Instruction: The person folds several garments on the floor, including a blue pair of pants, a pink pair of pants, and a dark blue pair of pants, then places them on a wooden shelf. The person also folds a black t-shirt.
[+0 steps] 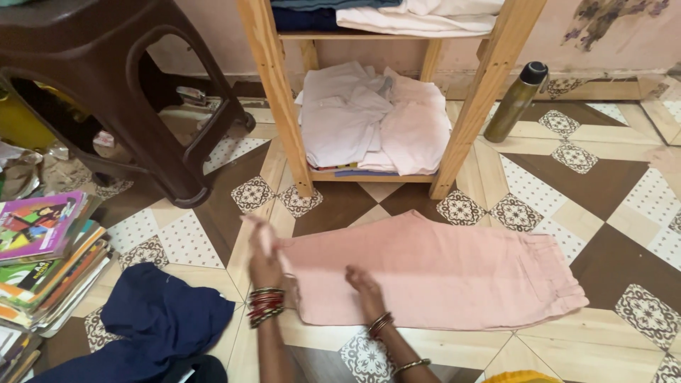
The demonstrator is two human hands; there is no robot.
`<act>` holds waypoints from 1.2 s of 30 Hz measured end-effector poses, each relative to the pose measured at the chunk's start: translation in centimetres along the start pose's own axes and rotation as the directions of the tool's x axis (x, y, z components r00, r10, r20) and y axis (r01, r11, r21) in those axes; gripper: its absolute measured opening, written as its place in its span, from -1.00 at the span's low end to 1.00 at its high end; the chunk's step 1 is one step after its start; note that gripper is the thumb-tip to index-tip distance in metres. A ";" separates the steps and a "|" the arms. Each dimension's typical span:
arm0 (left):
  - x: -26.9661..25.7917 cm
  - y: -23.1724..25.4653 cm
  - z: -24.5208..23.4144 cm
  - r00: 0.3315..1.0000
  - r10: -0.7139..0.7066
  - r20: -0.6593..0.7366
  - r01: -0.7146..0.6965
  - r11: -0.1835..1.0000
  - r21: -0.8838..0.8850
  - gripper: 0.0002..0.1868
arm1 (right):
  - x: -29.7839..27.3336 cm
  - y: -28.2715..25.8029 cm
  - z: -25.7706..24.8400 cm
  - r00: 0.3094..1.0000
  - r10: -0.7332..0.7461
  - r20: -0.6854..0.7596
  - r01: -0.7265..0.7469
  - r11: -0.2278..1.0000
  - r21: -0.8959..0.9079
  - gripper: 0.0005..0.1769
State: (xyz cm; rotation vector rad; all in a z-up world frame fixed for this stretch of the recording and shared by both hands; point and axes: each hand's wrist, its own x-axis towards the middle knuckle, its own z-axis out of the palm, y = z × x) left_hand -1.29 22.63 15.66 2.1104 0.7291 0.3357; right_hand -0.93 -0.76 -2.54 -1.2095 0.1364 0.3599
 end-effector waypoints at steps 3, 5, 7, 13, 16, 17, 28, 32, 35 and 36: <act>-3.6 5.2 3.5 0.968 0.064 0.243 -0.082 0.995 0.063 -0.35 | 1.2 -3.2 -5.6 0.996 -0.031 -0.080 0.052 0.961 0.271 -0.33; -6.8 7.4 6.0 0.911 0.255 0.323 -0.282 0.959 0.039 -0.24 | 1.6 -5.9 -9.4 0.987 0.112 -0.117 -0.064 0.935 0.350 -0.23; -9.6 8.6 9.0 0.807 0.436 0.398 -0.472 0.881 -0.007 -0.10 | 1.5 -7.6 -12.5 0.981 0.132 -0.145 -0.082 0.948 0.308 -0.16; -8.2 4.0 14.4 0.849 0.460 0.262 -0.503 0.855 0.129 -0.21 | 2.1 -6.6 -15.7 0.966 0.110 -0.232 -0.105 0.994 0.035 -0.32; -6.3 0.1 15.7 0.918 0.381 0.110 -0.396 0.864 0.311 -0.34 | 2.6 -6.3 -15.2 0.964 -0.122 -0.237 0.044 0.950 -0.309 -0.31; -6.1 -1.1 15.9 0.942 0.316 0.110 -0.333 0.859 0.390 -0.37 | 2.6 -6.6 -14.9 0.959 -0.195 -0.204 0.115 0.930 -0.348 -0.25; -7.8 -6.0 16.7 0.963 0.183 -0.197 -0.039 0.819 0.572 -0.32 | -1.7 -9.3 -15.9 0.614 -0.611 -0.499 0.015 0.641 -0.767 -0.57; -6.5 -4.9 16.3 0.987 -0.019 -0.160 0.096 0.867 0.489 -0.53 | -3.2 -9.8 -21.6 0.359 -0.772 -0.525 -0.284 0.445 -0.849 -0.47; -4.7 -4.2 14.8 0.974 -0.144 -0.174 0.208 0.868 0.451 -0.53 | -4.9 -11.4 -25.4 0.177 -0.710 -0.681 -0.486 0.539 -0.688 -0.27; -4.3 -4.0 14.4 0.964 -0.196 -0.182 0.257 0.861 0.438 -0.51 | -5.8 -11.8 -26.3 0.127 -0.743 -0.657 -0.533 0.507 -0.677 -0.18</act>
